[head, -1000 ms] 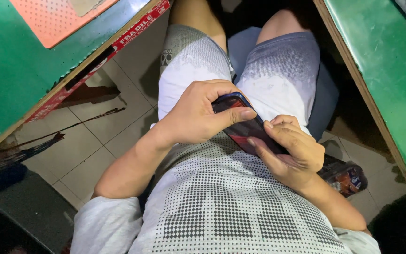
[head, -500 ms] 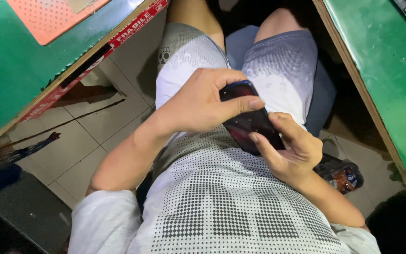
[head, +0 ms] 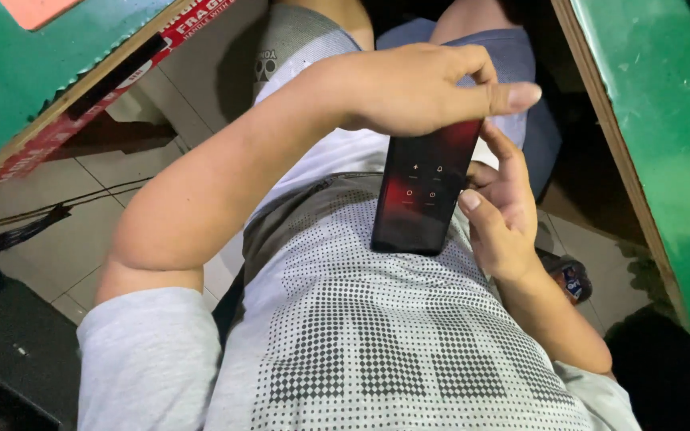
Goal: Testing a mobile phone's charging function and reassembling internal components including the motherboard and ribbon cables.
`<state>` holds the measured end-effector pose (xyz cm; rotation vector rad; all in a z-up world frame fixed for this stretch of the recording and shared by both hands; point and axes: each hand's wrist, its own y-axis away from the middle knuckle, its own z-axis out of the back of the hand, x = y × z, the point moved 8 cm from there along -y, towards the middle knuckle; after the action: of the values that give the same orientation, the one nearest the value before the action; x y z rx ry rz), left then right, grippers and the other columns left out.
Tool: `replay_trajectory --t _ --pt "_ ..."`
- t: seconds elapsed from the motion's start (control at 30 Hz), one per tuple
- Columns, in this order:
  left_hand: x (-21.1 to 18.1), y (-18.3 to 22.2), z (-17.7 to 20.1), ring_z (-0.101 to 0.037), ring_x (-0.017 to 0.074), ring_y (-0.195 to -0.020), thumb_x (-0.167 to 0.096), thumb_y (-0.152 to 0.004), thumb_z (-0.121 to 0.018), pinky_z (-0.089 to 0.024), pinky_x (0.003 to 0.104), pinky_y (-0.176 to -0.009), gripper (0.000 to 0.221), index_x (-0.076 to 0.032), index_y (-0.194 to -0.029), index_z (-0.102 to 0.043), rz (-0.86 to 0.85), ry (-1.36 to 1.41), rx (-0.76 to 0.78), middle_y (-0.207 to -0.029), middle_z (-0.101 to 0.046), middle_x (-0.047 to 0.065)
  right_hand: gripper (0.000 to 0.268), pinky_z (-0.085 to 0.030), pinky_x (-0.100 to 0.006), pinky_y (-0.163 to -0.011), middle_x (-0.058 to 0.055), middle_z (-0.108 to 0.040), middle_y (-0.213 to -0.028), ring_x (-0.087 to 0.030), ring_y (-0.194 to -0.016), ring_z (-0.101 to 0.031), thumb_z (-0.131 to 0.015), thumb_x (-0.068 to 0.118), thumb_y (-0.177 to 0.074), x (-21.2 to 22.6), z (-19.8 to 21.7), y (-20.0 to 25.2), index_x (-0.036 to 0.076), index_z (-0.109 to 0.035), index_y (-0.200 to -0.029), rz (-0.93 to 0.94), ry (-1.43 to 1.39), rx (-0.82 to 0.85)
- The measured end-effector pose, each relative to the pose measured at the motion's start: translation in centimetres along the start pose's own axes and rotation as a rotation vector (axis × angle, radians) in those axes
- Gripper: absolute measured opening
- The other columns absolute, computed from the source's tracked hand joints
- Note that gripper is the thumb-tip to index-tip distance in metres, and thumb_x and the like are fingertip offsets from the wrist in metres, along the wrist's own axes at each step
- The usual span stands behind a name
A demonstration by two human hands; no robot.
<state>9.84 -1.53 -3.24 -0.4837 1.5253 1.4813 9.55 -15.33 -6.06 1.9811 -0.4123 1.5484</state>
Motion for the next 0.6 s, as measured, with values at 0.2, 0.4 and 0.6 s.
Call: replay_trajectory --t 0.2,0.4,0.6 --pt "-0.6 1.2 0.2 -0.053 0.0080 -0.087 -0.065 -0.040 -0.014 -0.038 0.021 -0.071 0.086 -0.016 -0.099 -0.051 0.097 0.012 0.049 -0.093 -0.055 -0.004 0.071 -0.039 -0.033 -0.095 -0.019 -0.032 -0.128 -0.022 -0.113 -0.039 -0.052 0.011 -0.078 0.5 -0.9 -0.9 0.004 -0.009 -0.134 0.039 0.154 0.056" --pt "-1.0 1.6 0.3 -0.049 0.0088 -0.082 -0.064 -0.041 -0.014 -0.036 0.022 -0.070 0.080 -0.016 -0.092 -0.051 0.087 0.027 0.047 -0.089 -0.053 -0.003 0.067 -0.031 -0.033 -0.103 -0.016 -0.028 -0.132 -0.022 -0.121 -0.033 -0.052 0.009 -0.078 1.0 -1.2 -1.2 0.000 -0.013 -0.132 0.120 0.218 0.041" --pt "-0.9 1.9 0.5 -0.052 0.0086 -0.091 -0.065 -0.036 -0.013 -0.038 0.022 -0.075 0.089 -0.017 -0.099 -0.052 0.108 0.021 0.047 -0.099 -0.056 -0.003 0.065 -0.034 -0.030 -0.096 -0.014 -0.039 -0.120 -0.019 -0.107 -0.041 -0.050 0.019 -0.081 1.2 -0.3 -0.7 0.005 -0.016 -0.135 0.089 0.229 0.025"
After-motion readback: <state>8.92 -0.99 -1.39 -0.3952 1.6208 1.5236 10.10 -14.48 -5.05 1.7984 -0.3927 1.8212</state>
